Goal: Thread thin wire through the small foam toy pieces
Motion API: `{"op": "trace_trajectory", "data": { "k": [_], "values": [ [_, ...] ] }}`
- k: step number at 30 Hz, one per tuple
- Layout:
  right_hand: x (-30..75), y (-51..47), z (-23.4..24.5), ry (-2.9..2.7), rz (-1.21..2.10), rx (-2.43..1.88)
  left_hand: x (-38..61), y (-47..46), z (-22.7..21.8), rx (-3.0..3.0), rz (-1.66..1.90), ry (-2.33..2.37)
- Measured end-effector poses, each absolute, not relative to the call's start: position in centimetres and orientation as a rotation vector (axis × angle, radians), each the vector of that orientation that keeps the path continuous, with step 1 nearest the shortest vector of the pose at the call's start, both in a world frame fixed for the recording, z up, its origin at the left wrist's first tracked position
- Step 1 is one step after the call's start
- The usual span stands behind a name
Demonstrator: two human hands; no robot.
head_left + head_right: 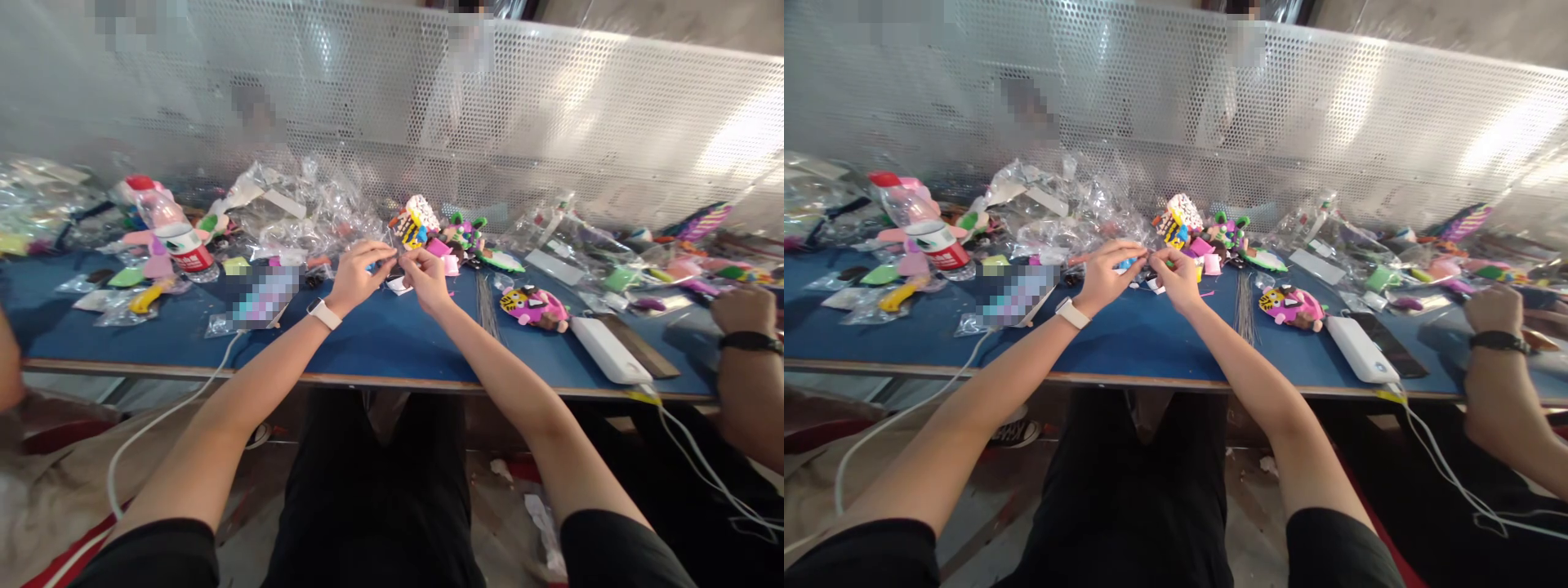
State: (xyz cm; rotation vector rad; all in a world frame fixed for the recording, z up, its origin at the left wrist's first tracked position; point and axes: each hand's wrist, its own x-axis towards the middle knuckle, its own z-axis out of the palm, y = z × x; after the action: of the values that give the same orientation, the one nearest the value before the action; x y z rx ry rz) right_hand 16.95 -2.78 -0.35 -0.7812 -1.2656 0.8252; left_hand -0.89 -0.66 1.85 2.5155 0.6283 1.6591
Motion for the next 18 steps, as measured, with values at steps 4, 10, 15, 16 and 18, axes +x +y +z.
{"op": "trace_trajectory", "data": {
  "k": [4, 10, 15, 16, 18],
  "values": [
    [17.2, -3.0, -0.1, -1.379, 0.715, -0.781, -0.9, -0.6, 1.9, 2.517, 1.638, 0.667],
    [18.0, -3.5, 0.2, -1.548, 0.492, -0.783, -0.3, -1.0, 2.0, 2.413, 1.579, 0.693],
    [18.7, -4.2, 1.1, -1.659, 0.183, -0.817, 0.2, -1.2, 1.9, 2.25, 1.437, 0.72],
    [18.8, -4.4, 1.4, -1.679, 0.13, -0.817, 0.4, -1.2, 1.8, 2.197, 1.391, 0.694],
    [19.0, -4.8, 1.8, -1.718, 0.075, -0.823, 0.5, -1.0, 1.9, 2.091, 1.282, 0.606]
  ]
}}
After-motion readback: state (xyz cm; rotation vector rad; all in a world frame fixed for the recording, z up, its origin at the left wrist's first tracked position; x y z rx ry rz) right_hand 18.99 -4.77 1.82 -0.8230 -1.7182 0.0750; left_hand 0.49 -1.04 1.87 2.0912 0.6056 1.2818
